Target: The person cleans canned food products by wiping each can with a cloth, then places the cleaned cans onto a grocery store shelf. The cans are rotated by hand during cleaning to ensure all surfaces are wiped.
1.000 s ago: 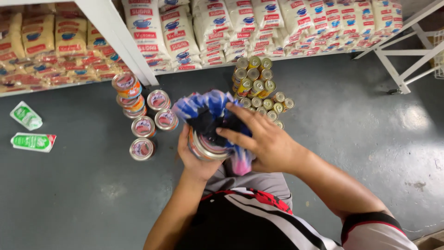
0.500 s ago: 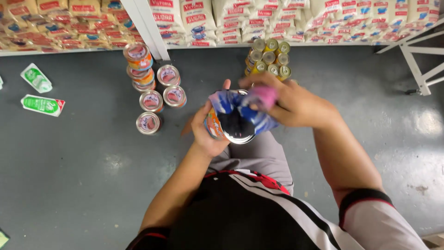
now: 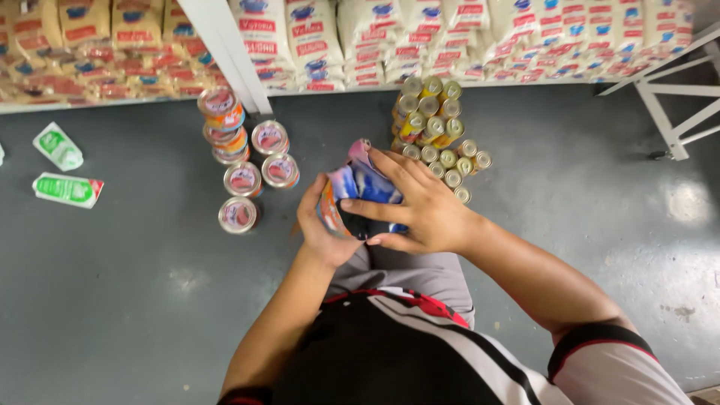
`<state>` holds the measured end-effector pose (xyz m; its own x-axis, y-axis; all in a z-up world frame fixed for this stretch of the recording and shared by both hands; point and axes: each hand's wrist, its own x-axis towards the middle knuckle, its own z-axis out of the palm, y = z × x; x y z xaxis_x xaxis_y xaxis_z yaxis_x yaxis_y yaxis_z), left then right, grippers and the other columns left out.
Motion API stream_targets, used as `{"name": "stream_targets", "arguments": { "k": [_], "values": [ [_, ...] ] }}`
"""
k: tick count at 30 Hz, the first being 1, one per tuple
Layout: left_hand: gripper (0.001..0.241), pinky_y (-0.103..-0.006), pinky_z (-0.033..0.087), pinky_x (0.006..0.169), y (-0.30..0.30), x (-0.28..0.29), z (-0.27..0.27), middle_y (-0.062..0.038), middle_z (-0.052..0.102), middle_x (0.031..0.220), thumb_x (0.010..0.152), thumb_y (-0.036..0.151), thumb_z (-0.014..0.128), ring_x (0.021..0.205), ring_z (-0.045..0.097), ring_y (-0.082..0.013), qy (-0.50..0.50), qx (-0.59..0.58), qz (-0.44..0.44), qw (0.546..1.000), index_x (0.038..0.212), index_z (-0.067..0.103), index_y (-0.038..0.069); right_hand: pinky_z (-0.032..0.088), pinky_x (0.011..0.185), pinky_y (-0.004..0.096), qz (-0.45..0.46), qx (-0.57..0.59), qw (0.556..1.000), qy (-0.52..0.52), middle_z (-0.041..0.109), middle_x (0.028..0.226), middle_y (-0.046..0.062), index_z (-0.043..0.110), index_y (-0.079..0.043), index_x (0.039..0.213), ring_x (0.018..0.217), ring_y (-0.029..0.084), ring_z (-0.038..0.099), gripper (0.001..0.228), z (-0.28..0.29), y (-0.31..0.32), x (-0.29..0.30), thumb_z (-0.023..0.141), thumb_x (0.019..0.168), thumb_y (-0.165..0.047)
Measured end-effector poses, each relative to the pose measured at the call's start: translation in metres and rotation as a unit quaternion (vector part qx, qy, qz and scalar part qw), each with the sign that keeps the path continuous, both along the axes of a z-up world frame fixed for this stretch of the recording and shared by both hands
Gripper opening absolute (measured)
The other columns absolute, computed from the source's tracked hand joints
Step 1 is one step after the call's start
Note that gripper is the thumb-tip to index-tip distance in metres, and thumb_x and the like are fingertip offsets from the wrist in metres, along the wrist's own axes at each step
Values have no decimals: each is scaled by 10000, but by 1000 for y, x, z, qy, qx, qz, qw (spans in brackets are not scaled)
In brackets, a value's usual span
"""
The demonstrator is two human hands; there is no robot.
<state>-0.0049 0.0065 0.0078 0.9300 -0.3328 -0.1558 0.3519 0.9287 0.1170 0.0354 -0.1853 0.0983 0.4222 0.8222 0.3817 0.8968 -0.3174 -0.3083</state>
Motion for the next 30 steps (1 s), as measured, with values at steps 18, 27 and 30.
{"name": "stream_targets", "arguments": {
  "k": [18, 27, 30],
  "values": [
    [600, -513, 451, 1117, 4, 13, -41, -172, 564, 1458, 1087, 461, 438, 1329, 566, -347, -108, -54, -49, 991, 1550, 384, 83, 409, 1170, 547, -33, 75, 996, -25, 501, 1546, 142, 701, -213, 1263, 1473, 430, 449, 405, 16, 18, -1, 827, 882, -267],
    [674, -470, 432, 1180, 9, 32, -11, -82, 548, 1530, 997, 395, 452, 1378, 555, -276, -61, 45, 21, 997, 1539, 316, 18, 423, 1163, 556, -6, 98, 995, -31, 563, 1468, 133, 703, -206, 1226, 1428, 402, 482, 424, -16, -4, 28, 798, 813, -195],
    [730, -440, 435, 1130, 0, 42, -10, -81, 592, 1468, 928, 410, 467, 1321, 583, -259, -47, 55, -1, 997, 1583, 358, 106, 434, 1164, 533, -58, 145, 987, -28, 574, 1442, 133, 670, -176, 1276, 1408, 392, 499, 461, -23, 18, 29, 818, 841, -200]
  ]
}}
